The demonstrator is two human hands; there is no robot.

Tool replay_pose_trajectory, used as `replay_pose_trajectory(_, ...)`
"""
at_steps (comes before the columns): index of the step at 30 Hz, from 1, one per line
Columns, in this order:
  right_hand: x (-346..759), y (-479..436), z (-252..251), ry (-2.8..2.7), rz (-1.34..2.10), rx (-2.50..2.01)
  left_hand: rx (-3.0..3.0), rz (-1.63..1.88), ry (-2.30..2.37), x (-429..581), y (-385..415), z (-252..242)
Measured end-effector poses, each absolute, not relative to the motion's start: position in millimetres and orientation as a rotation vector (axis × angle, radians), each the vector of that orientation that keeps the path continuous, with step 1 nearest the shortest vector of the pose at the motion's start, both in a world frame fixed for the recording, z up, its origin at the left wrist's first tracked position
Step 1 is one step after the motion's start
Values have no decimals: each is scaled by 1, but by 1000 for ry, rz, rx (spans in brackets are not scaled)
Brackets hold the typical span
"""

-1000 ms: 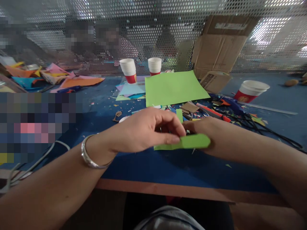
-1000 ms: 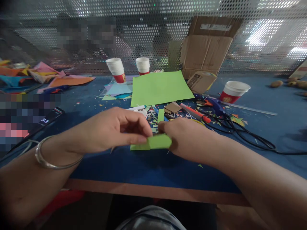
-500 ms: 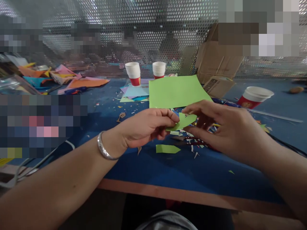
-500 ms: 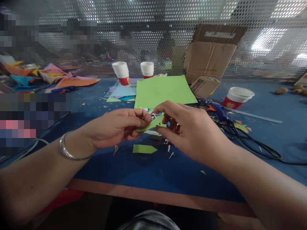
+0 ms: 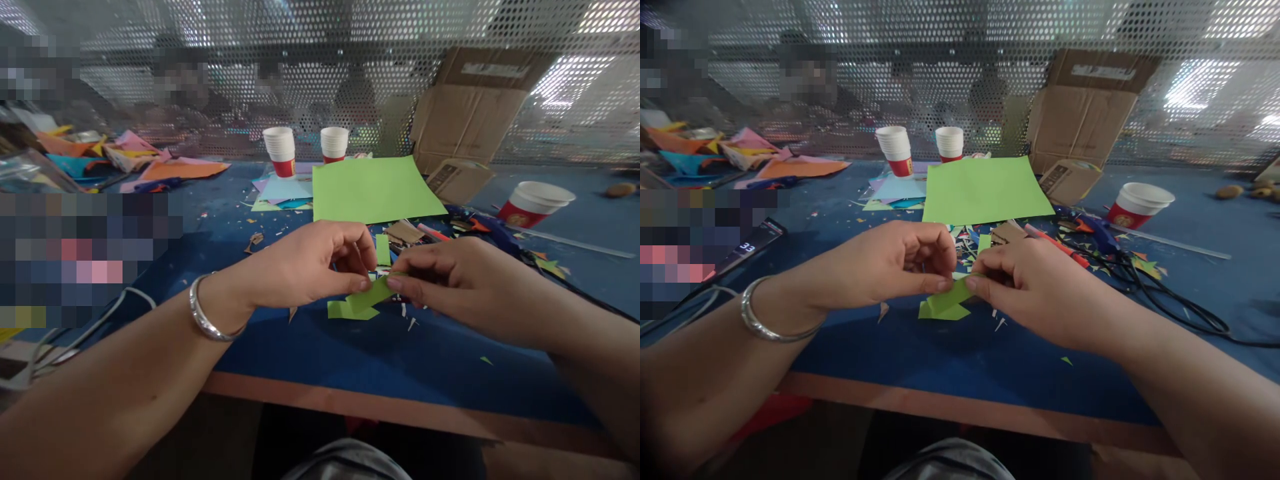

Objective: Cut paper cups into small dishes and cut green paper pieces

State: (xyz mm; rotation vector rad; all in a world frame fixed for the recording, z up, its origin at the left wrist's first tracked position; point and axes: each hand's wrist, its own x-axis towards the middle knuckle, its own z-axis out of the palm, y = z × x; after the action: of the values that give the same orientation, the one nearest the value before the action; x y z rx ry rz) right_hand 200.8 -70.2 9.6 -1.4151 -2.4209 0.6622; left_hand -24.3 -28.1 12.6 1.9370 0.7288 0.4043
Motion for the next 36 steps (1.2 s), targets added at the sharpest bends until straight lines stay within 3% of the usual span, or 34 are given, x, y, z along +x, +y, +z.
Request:
replay_pose_trajectory(8, 216, -61, 15, -2596, 734, -1391, 2042, 138, 742, -22, -39, 15)
replay_pose_trajectory(15, 234, -59, 5, -2757, 404, -1547, 2156, -78, 738, -21, -44, 15)
replay_pose_trajectory(24, 226, -64, 1, -2769, 227, -1481, 2495, 86, 893, -29, -33, 10)
replay_pose_trajectory(36, 247, -85, 5, -2610, 319, -1692, 2554, -98, 954, -37, -34, 12)
